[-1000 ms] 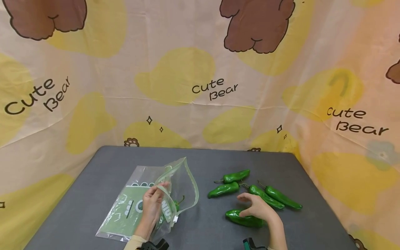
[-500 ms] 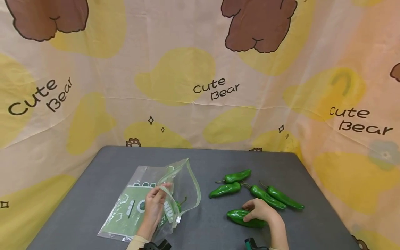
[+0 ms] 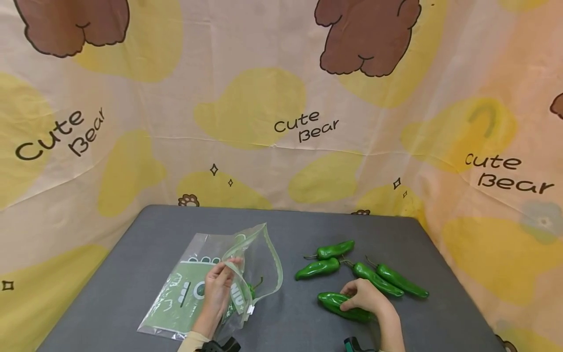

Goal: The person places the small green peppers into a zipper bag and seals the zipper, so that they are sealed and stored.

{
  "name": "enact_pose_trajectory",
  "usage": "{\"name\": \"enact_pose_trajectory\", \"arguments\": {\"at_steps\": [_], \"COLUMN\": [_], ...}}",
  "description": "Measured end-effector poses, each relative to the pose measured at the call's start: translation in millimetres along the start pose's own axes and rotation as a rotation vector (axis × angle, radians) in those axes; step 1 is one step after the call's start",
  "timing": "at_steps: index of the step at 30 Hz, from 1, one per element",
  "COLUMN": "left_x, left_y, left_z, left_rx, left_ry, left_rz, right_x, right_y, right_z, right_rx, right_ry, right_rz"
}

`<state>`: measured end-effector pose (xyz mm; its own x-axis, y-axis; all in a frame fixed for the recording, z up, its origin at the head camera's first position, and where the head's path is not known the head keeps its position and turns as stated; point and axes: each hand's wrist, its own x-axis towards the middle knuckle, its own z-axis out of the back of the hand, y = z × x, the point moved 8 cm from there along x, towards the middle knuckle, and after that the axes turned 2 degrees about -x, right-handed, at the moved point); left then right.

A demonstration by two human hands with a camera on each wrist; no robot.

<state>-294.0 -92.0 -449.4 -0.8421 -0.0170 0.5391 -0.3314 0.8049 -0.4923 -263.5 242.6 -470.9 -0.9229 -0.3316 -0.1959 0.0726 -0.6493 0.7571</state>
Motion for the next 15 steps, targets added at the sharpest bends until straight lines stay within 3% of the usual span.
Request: {"name": "enact_pose_trajectory", "arguments": {"at_steps": [7,15], "left_x": [-0.7,0.5], "left_y": [0.4,-0.7], "left_z": [1.9,2.1], "left_rx": [0.015,0.028], "left_ry": [-0.020,-0.020], "left_rz": [0.013,0.016], "right_x": [3.2,5.4], "right_y": [1.5,5.4], "right_z": [3.6,15.5], "right_rx": [-0.021,-0.094], "right_ry": [-0.048,-0.237], "right_rz": [0.043,0.049]}}
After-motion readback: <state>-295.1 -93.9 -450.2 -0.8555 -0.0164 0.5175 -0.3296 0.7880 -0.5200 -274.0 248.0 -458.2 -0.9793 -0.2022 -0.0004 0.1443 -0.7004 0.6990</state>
